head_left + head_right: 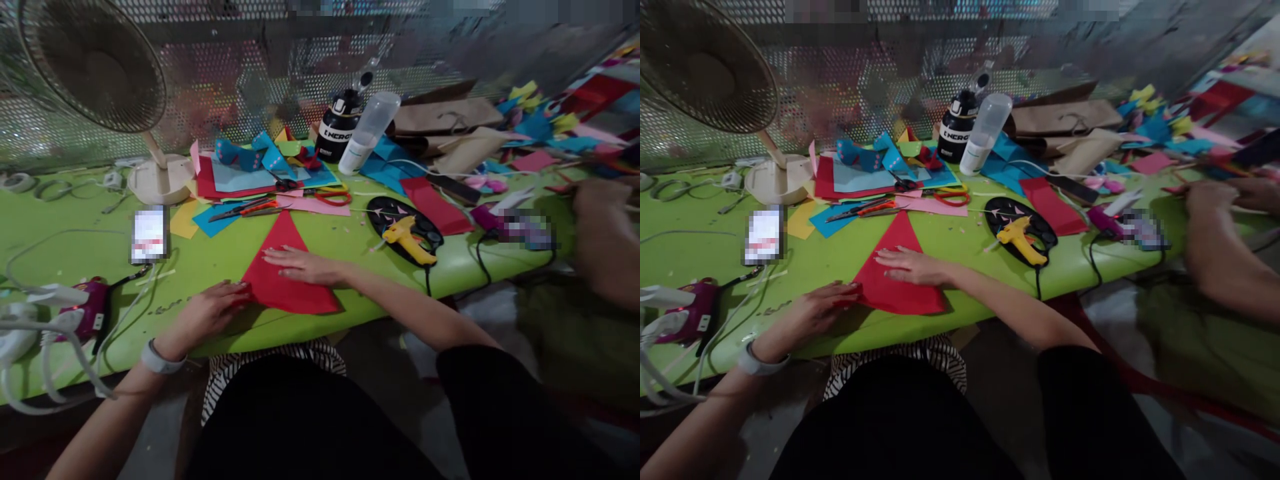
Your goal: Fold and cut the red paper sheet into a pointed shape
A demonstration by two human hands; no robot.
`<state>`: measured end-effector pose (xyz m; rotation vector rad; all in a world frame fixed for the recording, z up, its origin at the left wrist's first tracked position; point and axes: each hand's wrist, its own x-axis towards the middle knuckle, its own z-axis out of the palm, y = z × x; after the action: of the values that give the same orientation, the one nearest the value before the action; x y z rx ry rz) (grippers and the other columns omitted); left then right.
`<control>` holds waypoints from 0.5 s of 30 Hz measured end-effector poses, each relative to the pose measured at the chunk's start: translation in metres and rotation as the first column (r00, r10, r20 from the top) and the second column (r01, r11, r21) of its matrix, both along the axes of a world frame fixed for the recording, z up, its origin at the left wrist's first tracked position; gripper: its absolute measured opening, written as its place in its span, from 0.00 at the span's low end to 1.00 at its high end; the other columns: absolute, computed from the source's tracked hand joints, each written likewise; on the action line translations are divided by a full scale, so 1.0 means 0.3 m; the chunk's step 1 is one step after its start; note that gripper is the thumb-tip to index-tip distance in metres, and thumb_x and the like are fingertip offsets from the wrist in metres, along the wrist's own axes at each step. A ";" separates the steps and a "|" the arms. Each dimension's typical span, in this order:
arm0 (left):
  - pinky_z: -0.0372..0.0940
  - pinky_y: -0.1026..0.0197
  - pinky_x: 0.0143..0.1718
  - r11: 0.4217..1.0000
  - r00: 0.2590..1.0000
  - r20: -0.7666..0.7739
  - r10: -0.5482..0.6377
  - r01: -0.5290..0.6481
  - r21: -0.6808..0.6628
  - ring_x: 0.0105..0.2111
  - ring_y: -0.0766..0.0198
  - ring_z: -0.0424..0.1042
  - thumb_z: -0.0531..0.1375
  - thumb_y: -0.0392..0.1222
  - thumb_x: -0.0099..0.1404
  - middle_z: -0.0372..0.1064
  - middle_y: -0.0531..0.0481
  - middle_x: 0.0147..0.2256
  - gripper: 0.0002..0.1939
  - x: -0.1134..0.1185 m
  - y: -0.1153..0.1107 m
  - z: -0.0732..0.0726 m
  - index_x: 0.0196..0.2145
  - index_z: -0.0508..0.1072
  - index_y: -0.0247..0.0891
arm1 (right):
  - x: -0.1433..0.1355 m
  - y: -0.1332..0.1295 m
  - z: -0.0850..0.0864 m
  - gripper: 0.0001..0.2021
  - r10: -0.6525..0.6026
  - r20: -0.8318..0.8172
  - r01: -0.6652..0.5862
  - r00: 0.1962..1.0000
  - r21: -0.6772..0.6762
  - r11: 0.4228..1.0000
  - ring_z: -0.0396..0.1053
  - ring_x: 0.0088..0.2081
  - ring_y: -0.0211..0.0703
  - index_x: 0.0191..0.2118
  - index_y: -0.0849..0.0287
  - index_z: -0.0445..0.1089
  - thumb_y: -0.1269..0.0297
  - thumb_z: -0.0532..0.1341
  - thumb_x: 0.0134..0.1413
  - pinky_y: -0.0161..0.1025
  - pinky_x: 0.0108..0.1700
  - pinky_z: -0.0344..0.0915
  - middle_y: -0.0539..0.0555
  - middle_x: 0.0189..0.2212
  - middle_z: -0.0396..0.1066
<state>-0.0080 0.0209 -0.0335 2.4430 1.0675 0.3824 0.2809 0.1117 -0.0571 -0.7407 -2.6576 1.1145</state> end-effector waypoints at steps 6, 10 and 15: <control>0.54 0.65 0.21 0.949 0.960 0.034 0.278 -0.269 -0.163 0.18 0.70 0.58 0.50 0.52 0.70 0.63 0.53 0.18 0.25 0.026 0.018 0.010 0.20 0.69 0.36 | 0.152 0.010 0.090 0.46 0.062 -0.138 -0.109 0.989 -0.364 0.925 0.49 0.67 0.55 0.64 0.56 0.59 0.31 0.58 0.45 0.51 0.66 0.44 0.58 0.65 0.57; 0.53 0.66 0.21 0.900 0.918 0.092 0.385 -0.351 -0.259 0.20 0.69 0.59 0.52 0.54 0.68 0.66 0.53 0.21 0.22 0.035 0.022 0.014 0.26 0.72 0.36 | 0.162 -0.013 0.060 0.33 -0.254 -0.028 0.223 0.967 -0.394 0.892 0.69 0.51 0.51 0.53 0.59 0.72 0.40 0.64 0.47 0.46 0.53 0.63 0.57 0.50 0.73; 0.55 0.65 0.22 0.849 0.849 0.131 0.512 -0.477 -0.228 0.22 0.67 0.63 0.55 0.56 0.65 0.69 0.52 0.24 0.20 0.043 0.038 -0.004 0.30 0.74 0.35 | 0.090 -0.028 -0.002 0.27 -0.606 -0.073 0.583 0.792 -0.202 0.787 0.69 0.32 0.44 0.37 0.61 0.75 0.39 0.56 0.55 0.40 0.36 0.63 0.54 0.31 0.74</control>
<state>0.0050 0.0322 -0.0349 1.8954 1.5699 0.6297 0.3078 0.1032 -0.0577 -1.3632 -1.9861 1.1471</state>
